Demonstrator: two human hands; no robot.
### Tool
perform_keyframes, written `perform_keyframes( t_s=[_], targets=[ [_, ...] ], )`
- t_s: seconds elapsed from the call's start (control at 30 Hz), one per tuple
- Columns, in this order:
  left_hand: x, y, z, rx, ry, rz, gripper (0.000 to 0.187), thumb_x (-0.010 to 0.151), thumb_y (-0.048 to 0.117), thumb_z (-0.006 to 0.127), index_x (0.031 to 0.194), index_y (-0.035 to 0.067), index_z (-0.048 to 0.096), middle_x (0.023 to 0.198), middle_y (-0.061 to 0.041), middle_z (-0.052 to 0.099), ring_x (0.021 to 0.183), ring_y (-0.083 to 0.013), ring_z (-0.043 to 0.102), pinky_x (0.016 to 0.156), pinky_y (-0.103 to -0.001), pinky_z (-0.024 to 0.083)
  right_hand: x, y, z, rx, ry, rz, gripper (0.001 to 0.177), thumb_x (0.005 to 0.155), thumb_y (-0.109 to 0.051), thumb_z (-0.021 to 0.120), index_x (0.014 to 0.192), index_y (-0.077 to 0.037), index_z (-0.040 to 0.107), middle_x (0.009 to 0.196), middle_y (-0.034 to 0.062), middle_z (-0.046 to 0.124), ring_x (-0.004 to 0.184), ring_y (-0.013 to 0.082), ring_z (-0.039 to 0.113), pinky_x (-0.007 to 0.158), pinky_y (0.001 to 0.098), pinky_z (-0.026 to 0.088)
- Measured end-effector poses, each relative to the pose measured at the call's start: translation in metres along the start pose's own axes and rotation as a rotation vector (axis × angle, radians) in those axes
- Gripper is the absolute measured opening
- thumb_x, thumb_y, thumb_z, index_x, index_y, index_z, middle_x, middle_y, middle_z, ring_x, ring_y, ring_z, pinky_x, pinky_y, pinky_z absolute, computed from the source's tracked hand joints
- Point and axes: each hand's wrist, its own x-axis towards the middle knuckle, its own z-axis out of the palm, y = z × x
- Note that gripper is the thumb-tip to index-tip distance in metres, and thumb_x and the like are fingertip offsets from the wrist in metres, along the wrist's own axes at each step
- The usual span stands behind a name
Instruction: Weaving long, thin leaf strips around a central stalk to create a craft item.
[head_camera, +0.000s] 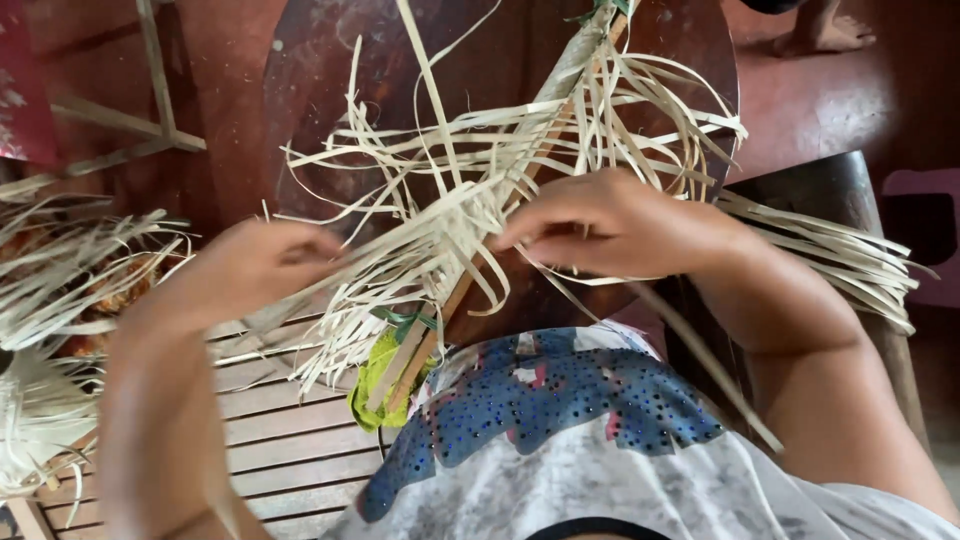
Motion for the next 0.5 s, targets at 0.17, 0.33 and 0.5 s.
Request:
perform_keyframes(
  t_s=[0.17,0.33,0.5],
  targets=[
    [-0.034,-0.077,0.024,-0.003,0.044,-0.312,0.043,0.094,0.04,0.062,0.134,0.024,0.069,0.12,0.0,0.083,0.107,-0.0193,0.077,0.097,-0.035,0.06,-0.066,0.021,0.005,-0.086,0.135,0.283,0.023,0.097,-0.015,0.063,0.117,-0.007,0.07,0.102,0.0061,0.078,0.08,0.0136,0.078,0.071,0.0249,0.061],
    [-0.054,-0.198,0.08,0.015,0.535,-0.648,0.038,0.104,0.036,0.058,0.138,0.023,0.072,0.124,-0.01,0.078,0.109,-0.0424,0.071,0.089,-0.05,0.051,-0.094,0.032,0.021,-0.129,0.139,0.294,0.022,0.098,-0.014,0.062,0.116,-0.006,0.07,0.106,0.0105,0.078,0.095,0.0197,0.078,0.085,0.0289,0.065],
    [0.006,-0.303,0.25,0.62,1.292,-0.288,0.02,0.112,0.038,0.069,0.109,0.018,0.065,0.094,-0.004,0.057,0.082,-0.0242,0.053,0.068,-0.038,0.042,-0.081,0.023,0.038,-0.114,0.149,0.243,0.02,0.097,-0.011,0.063,0.114,-0.006,0.071,0.099,0.0068,0.076,0.088,0.0183,0.075,0.078,0.0288,0.061]
  ],
)
